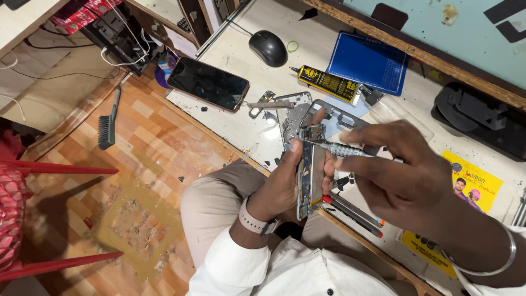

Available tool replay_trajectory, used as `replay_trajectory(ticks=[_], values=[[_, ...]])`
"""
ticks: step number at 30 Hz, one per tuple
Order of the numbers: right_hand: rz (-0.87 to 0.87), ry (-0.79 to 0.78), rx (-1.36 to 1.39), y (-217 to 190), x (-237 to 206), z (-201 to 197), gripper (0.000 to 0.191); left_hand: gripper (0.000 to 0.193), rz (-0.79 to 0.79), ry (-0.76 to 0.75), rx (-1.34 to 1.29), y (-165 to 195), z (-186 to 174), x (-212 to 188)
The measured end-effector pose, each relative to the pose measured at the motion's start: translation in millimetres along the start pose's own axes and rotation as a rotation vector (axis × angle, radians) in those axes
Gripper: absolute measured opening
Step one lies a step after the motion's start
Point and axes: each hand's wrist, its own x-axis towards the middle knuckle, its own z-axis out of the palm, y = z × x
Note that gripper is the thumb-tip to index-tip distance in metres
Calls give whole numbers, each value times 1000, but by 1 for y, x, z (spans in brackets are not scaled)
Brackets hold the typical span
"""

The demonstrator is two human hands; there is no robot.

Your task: The person sits at a repair bench and disassembles a smartphone, prying off the back cover and removing broken frame pieces by hand. They use a screwdriver to unscrew and work on the exposed motherboard and battery assembly, turning the phone over to access different sides.

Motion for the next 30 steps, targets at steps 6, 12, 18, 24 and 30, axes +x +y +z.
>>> replay_trajectory(ticks=[6, 12, 18, 24, 30], values=[[-72, 23, 11, 0, 2, -4, 47, 78, -43, 27, 125, 1, 3, 0], [-207, 100, 72, -9, 14, -6, 48, 79, -35, 42, 131, 1, 3, 2], [-143, 103, 48, -8, 14, -5, 53, 79, 13, 12, 178, 1, 3, 1], [-113, 118, 45, -1, 9, -2, 41, 77, -21, 30, 63, 1, 3, 3], [26, 95, 76, 0, 6, -1, 40, 78, -23, 64, 160, 0, 1, 0]])
